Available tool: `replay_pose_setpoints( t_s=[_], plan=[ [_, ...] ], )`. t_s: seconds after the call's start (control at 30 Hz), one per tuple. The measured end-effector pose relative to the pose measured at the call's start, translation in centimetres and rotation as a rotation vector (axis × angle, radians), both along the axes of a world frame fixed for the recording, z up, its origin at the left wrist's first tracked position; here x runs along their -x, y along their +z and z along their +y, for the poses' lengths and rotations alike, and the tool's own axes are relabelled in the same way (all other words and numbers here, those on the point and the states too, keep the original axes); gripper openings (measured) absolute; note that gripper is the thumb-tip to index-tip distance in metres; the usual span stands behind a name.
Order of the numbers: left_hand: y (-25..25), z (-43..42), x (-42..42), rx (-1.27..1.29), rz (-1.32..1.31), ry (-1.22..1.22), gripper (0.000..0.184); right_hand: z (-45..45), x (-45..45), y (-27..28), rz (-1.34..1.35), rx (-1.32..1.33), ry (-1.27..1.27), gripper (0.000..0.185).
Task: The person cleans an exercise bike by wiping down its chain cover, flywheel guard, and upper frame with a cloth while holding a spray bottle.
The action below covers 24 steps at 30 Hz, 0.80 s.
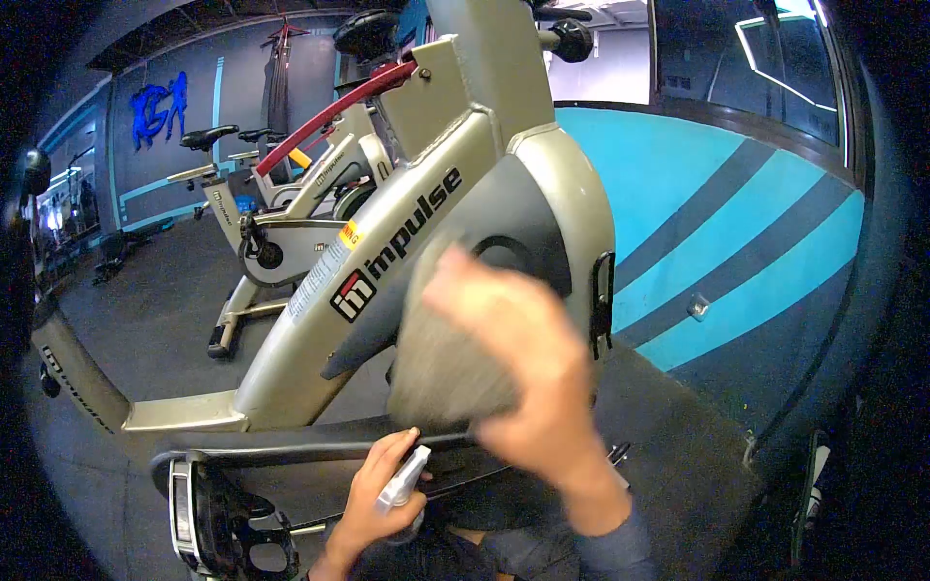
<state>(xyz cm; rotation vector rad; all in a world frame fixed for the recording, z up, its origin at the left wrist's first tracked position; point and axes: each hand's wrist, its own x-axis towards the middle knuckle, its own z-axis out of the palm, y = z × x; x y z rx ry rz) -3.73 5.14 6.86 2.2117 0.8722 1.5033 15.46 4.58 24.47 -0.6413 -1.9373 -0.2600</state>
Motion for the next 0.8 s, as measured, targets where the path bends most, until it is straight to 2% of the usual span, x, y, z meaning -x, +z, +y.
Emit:
replay_pose_setpoints(
  t_s=[0.03,0.1,0.23,0.3,0.47,0.8],
  plan=[
    [0.2,-0.1,0.0,0.008,-0.04,-0.015,0.068,0.7,-0.4,1.5,0.021,-0.218,-0.194,0.072],
    [-0.3,0.1,0.1,0.05,-0.049,-0.045,0.07,3.2,-1.1,4.2,0.037,-0.451,-0.449,0.069],
    [-0.8,0.3,0.0,0.072,-0.059,-0.058,0.072,7.6,0.3,4.0,-0.137,-0.475,-0.842,0.067],
    [-0.8,0.5,0.1,-0.004,-0.02,-0.036,0.074,7.4,1.5,2.8,-0.116,-0.452,-0.803,0.067],
    [-0.6,0.3,0.0,0.087,-0.072,-0.066,0.073,6.0,4.2,-1.3,-0.086,-0.362,-0.664,0.068],
    [-1.9,-1.2,1.1,-0.028,-0.015,0.064,0.068,3.3,7.7,-7.5,-0.147,-0.214,-0.366,0.054]
  ],
)
